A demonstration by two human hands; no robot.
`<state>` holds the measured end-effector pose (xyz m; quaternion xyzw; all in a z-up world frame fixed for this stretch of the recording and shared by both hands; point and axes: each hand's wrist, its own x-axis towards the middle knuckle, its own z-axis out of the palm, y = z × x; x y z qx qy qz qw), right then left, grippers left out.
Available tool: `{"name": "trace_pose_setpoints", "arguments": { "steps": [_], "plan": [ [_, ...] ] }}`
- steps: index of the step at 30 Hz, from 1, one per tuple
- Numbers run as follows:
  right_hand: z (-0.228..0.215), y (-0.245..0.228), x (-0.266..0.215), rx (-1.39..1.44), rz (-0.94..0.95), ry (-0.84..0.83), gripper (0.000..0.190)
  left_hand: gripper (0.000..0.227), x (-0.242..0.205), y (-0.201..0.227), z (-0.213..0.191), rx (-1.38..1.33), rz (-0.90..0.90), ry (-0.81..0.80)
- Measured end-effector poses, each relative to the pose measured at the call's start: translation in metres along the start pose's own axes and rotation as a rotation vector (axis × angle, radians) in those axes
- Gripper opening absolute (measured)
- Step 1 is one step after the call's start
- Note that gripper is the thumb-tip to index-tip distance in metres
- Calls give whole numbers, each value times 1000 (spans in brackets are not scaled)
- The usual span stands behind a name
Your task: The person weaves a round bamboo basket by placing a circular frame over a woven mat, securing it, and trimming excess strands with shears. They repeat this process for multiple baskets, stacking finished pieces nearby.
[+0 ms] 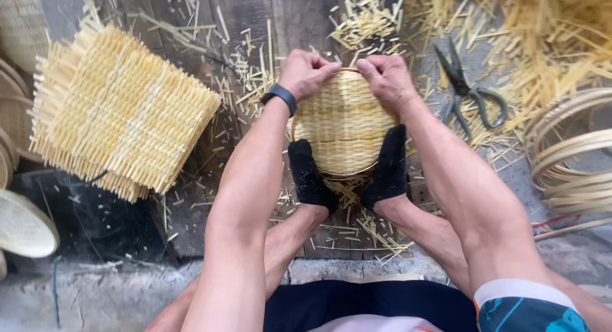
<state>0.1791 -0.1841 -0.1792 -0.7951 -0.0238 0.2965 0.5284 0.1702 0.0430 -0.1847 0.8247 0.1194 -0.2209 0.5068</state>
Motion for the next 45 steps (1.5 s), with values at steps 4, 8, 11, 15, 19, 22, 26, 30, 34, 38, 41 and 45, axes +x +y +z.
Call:
{"name": "trace_pose_setpoints", "arguments": {
  "steps": [4, 8, 11, 15, 19, 22, 26, 30, 34, 38, 41, 45],
  "plan": [
    [1, -26, 10, -440, -346, 140, 47, 45, -4, 7, -7, 50, -61, 72],
    [37, -61, 15, -124, -171, -92, 50, 63, -42, 8, 16, 187, 133, 495],
    [52, -90, 8, -744, -96, -148, 49, 49, -92, -14, 26, 426, 239, 883],
    [55, -110, 7, -818, 4, -210, 54, 40, -135, -41, 58, 222, -162, 837],
    [60, -109, 15, -800, 158, -181, 53, 51, -114, -63, 58, 29, -307, 745],
    [61, -108, 20, -797, 129, -180, 53, 52, -121, -69, 57, -82, -207, 728],
    [63, -109, 25, -794, 215, -177, 53, 50, -113, -71, 56, -287, -337, 672],
    [67, -108, 26, -822, 222, -158, 53, 43, -102, -88, 45, -710, -404, 535],
    [68, -112, 36, -864, 250, -179, 47, 34, -101, -90, 26, -982, -532, 342],
    [61, -98, 16, -642, 104, -48, 42, 44, -104, -80, 19, -938, -495, 295],
    [19, -84, -20, -449, -118, 137, 32, 63, -114, -74, 17, -515, -413, 225],
    [-111, -88, -98, -935, -272, 65, 37, 75, -111, -24, 7, -297, 42, 231]
  ]
}}
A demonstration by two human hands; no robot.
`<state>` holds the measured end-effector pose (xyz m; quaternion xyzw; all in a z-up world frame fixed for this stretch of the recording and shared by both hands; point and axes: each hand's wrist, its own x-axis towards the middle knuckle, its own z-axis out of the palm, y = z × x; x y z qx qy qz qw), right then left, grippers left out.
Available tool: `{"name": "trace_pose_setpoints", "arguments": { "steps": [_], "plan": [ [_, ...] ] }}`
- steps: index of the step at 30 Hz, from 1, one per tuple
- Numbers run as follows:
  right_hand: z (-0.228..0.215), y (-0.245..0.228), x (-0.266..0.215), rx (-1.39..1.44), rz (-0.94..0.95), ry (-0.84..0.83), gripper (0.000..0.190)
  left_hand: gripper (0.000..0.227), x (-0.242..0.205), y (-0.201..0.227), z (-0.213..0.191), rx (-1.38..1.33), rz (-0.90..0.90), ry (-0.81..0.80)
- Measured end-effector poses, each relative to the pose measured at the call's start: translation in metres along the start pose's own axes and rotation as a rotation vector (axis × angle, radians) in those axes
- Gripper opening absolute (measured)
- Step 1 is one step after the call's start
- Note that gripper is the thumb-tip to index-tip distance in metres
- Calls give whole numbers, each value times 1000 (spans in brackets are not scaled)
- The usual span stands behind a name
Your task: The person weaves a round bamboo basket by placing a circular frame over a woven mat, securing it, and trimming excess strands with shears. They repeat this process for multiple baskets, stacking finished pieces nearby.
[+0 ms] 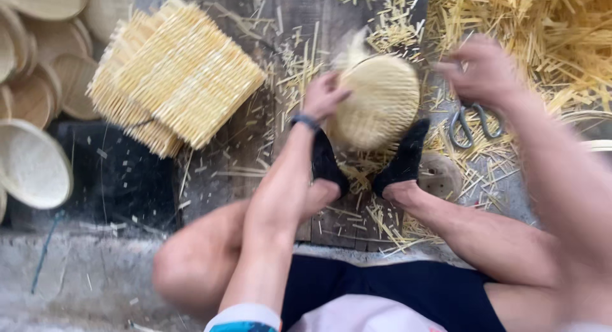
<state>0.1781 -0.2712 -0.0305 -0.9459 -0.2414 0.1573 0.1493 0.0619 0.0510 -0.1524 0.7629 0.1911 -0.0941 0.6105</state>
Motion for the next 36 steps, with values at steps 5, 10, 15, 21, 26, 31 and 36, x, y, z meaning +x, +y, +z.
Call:
{"name": "trace_pose_setpoints", "arguments": {
  "steps": [5, 10, 15, 21, 26, 31, 36],
  "plan": [
    [-62, 61, -65, -193, 206, -131, 36, 54, -53, 101, 68, 352, 549, 260],
    [-41, 51, -114, 118, 38, 119, 36, 55, -122, 65, 123, 868, 809, 189],
    [24, -11, -112, 101, -161, 118, 52, 46, -149, -29, 119, 642, 841, -11],
    [70, -74, -86, 74, -249, 39, 111, 31, -138, -27, 69, 509, 640, 344],
    [134, -100, -61, -30, -191, 253, 129, 32, -119, -16, 48, 244, 284, 589],
    [131, -75, -36, 66, -138, 205, 119, 26, -95, 2, 23, 361, 461, 586],
    [95, -69, -52, 14, -294, 513, 114, 17, -69, 71, -19, 527, 852, 735]
  ]
}}
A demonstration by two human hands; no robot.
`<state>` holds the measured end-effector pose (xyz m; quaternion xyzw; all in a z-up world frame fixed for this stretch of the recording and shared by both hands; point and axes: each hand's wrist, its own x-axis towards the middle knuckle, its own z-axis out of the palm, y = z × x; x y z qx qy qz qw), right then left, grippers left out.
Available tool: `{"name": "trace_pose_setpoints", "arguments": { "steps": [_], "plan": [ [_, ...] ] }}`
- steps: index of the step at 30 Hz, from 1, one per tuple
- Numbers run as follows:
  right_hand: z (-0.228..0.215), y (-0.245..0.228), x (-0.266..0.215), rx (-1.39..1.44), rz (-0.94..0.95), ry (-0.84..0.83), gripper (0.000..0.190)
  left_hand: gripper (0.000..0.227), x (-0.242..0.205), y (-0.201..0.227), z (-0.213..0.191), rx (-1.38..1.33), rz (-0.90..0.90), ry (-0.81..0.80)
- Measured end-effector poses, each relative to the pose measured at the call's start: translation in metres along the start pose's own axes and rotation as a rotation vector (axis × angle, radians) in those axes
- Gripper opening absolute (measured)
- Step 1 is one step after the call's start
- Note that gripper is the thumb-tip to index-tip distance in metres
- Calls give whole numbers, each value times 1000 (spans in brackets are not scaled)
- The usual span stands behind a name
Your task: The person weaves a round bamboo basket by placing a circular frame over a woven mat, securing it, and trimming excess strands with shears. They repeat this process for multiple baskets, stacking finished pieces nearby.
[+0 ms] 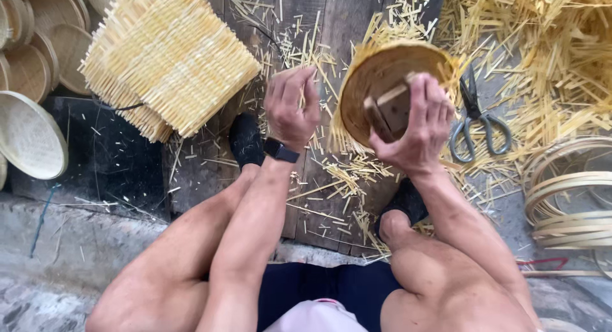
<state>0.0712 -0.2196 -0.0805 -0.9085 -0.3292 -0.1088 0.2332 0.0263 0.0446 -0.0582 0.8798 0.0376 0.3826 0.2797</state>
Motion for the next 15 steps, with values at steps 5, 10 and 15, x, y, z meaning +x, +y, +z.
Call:
{"name": "trace_pose_setpoints", "arguments": {
  "steps": [5, 10, 15],
  "plan": [
    [25, -1, 9, 70, 165, -337, 95, 29, 52, 73, -3, -226, 463, -237],
    [25, 27, 1, 739, 648, -44, 69, 36, 62, 109, -7, -209, 890, -404],
    [35, 3, -8, 1002, 827, -63, 46, 40, 50, 112, -2, -234, 915, -481]
  ]
}}
